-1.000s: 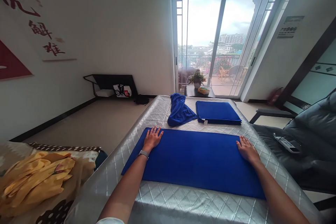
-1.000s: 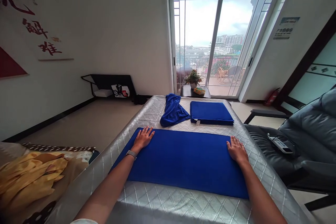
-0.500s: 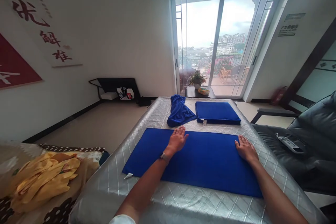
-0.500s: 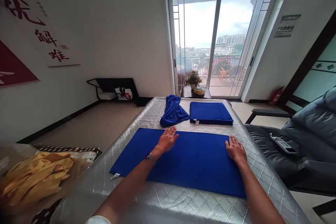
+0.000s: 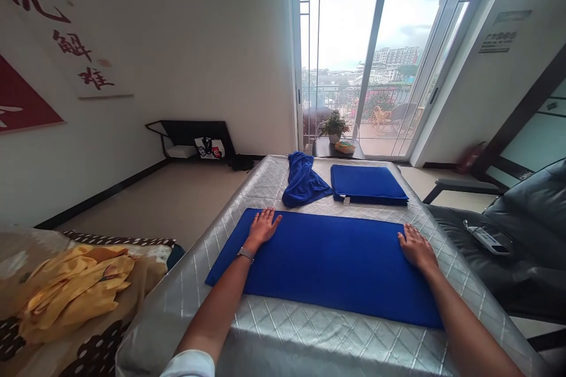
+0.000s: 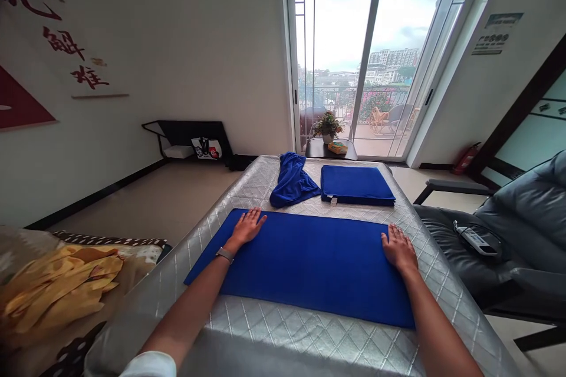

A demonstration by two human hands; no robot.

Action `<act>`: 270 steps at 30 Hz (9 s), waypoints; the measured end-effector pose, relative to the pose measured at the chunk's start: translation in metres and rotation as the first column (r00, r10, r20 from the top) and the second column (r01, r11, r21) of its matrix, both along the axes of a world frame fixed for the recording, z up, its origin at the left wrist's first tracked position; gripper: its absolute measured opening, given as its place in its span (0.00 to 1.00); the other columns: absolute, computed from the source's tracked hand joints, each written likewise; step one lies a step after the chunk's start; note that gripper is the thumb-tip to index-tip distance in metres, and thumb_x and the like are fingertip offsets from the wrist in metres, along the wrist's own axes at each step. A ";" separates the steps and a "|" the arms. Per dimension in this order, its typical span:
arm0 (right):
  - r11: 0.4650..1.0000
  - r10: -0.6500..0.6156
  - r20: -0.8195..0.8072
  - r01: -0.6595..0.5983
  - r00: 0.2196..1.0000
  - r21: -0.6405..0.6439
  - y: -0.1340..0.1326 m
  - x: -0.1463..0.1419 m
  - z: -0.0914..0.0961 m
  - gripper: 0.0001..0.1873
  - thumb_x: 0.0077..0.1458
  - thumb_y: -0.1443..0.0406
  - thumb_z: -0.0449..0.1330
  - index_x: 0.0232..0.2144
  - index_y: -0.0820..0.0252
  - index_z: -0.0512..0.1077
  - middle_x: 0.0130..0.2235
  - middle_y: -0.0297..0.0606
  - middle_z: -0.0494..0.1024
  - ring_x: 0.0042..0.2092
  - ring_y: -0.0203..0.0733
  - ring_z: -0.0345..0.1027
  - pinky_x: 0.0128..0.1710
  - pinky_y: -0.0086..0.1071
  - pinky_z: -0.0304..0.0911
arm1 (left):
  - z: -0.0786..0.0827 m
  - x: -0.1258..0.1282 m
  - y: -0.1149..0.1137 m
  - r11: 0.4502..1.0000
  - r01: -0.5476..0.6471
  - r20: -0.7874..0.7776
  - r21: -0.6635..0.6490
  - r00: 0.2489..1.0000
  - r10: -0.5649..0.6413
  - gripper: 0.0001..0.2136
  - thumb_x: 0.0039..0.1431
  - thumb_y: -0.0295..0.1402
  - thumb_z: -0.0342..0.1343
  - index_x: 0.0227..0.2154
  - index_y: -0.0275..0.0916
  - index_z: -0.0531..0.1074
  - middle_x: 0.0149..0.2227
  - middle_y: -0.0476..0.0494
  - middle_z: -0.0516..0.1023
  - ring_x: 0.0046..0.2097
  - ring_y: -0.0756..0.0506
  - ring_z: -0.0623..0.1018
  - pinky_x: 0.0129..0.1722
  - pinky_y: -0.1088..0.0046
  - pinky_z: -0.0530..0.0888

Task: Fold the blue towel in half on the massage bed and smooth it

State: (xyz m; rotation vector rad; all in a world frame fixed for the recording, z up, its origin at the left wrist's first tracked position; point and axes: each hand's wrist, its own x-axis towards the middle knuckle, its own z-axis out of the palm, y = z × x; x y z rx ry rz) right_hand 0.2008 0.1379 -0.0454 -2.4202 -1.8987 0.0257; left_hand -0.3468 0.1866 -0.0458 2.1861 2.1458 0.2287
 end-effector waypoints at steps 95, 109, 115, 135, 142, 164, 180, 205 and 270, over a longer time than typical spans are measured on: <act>1.000 -0.011 0.073 0.010 0.997 0.024 0.004 -0.012 -0.003 0.37 0.66 0.54 0.36 0.71 0.64 0.51 0.72 0.42 0.51 0.72 0.45 0.44 0.70 0.43 0.42 | -0.013 -0.066 0.005 0.976 -0.154 0.001 0.156 0.988 0.155 0.30 0.71 0.49 0.36 0.68 0.39 0.60 0.70 0.38 0.58 0.71 0.39 0.57 0.69 0.53 0.52; 0.920 0.386 -0.003 -0.384 0.923 0.084 -0.022 -0.221 0.037 0.32 0.68 0.62 0.37 0.70 0.66 0.54 0.71 0.41 0.54 0.72 0.43 0.44 0.70 0.41 0.38 | 0.025 0.022 -0.037 0.907 0.139 -0.003 0.397 0.989 -0.150 0.22 0.71 0.36 0.40 0.58 0.36 0.72 0.63 0.35 0.71 0.66 0.39 0.67 0.67 0.57 0.60; 0.901 0.433 -0.060 -0.433 0.899 0.007 -0.023 -0.269 0.021 0.33 0.67 0.61 0.39 0.71 0.69 0.49 0.73 0.43 0.47 0.73 0.46 0.36 0.71 0.44 0.36 | 0.016 0.142 -0.056 0.875 0.389 0.026 0.287 0.910 -0.413 0.27 0.74 0.45 0.35 0.66 0.37 0.63 0.68 0.38 0.63 0.70 0.42 0.59 0.69 0.57 0.58; 0.997 0.082 0.098 -0.082 0.992 -0.009 -0.066 -0.036 -0.015 0.38 0.66 0.55 0.35 0.71 0.72 0.47 0.73 0.44 0.47 0.73 0.47 0.38 0.71 0.46 0.38 | -0.016 -0.081 -0.103 0.995 -0.052 -0.061 0.083 0.996 0.057 0.37 0.71 0.55 0.27 0.71 0.32 0.50 0.72 0.34 0.49 0.72 0.37 0.53 0.69 0.50 0.53; 1.000 0.024 0.123 -0.025 0.992 0.005 -0.075 -0.018 -0.012 0.37 0.66 0.57 0.33 0.71 0.72 0.49 0.73 0.44 0.48 0.73 0.46 0.40 0.71 0.43 0.38 | -0.021 -0.084 -0.105 0.987 -0.069 -0.052 0.143 0.996 0.078 0.38 0.70 0.56 0.27 0.70 0.34 0.53 0.72 0.34 0.53 0.72 0.38 0.55 0.69 0.51 0.53; 0.892 0.440 -0.109 -0.447 0.891 -0.058 -0.130 -0.230 0.017 0.36 0.68 0.54 0.36 0.72 0.66 0.47 0.73 0.42 0.43 0.73 0.44 0.33 0.71 0.46 0.32 | 0.000 0.107 -0.170 0.884 0.462 0.035 0.072 0.885 -0.465 0.32 0.72 0.52 0.29 0.72 0.39 0.47 0.73 0.42 0.50 0.73 0.43 0.50 0.71 0.56 0.51; 0.982 0.145 0.139 -0.160 0.980 0.104 -0.158 0.000 -0.046 0.39 0.60 0.57 0.35 0.66 0.70 0.62 0.70 0.50 0.56 0.71 0.51 0.46 0.68 0.50 0.44 | -0.034 -0.097 -0.169 0.989 -0.052 -0.053 0.136 0.997 0.059 0.37 0.69 0.56 0.32 0.71 0.33 0.50 0.72 0.33 0.52 0.72 0.35 0.54 0.68 0.49 0.55; 0.899 0.437 -0.084 -0.439 0.896 -0.010 -0.110 -0.247 0.029 0.34 0.69 0.57 0.36 0.71 0.67 0.50 0.72 0.43 0.48 0.73 0.44 0.38 0.71 0.44 0.36 | 0.013 0.116 -0.153 0.872 0.475 0.055 0.120 0.873 -0.484 0.33 0.72 0.52 0.29 0.71 0.36 0.51 0.72 0.39 0.51 0.73 0.44 0.51 0.71 0.60 0.52; 0.980 0.169 0.067 -0.175 0.983 0.094 -0.047 -0.062 0.008 0.34 0.66 0.60 0.37 0.68 0.69 0.57 0.71 0.46 0.54 0.72 0.47 0.42 0.71 0.45 0.39 | 0.000 -0.037 -0.076 0.991 -0.007 -0.036 0.131 0.999 0.012 0.39 0.70 0.55 0.29 0.68 0.25 0.55 0.70 0.28 0.55 0.71 0.36 0.55 0.69 0.53 0.54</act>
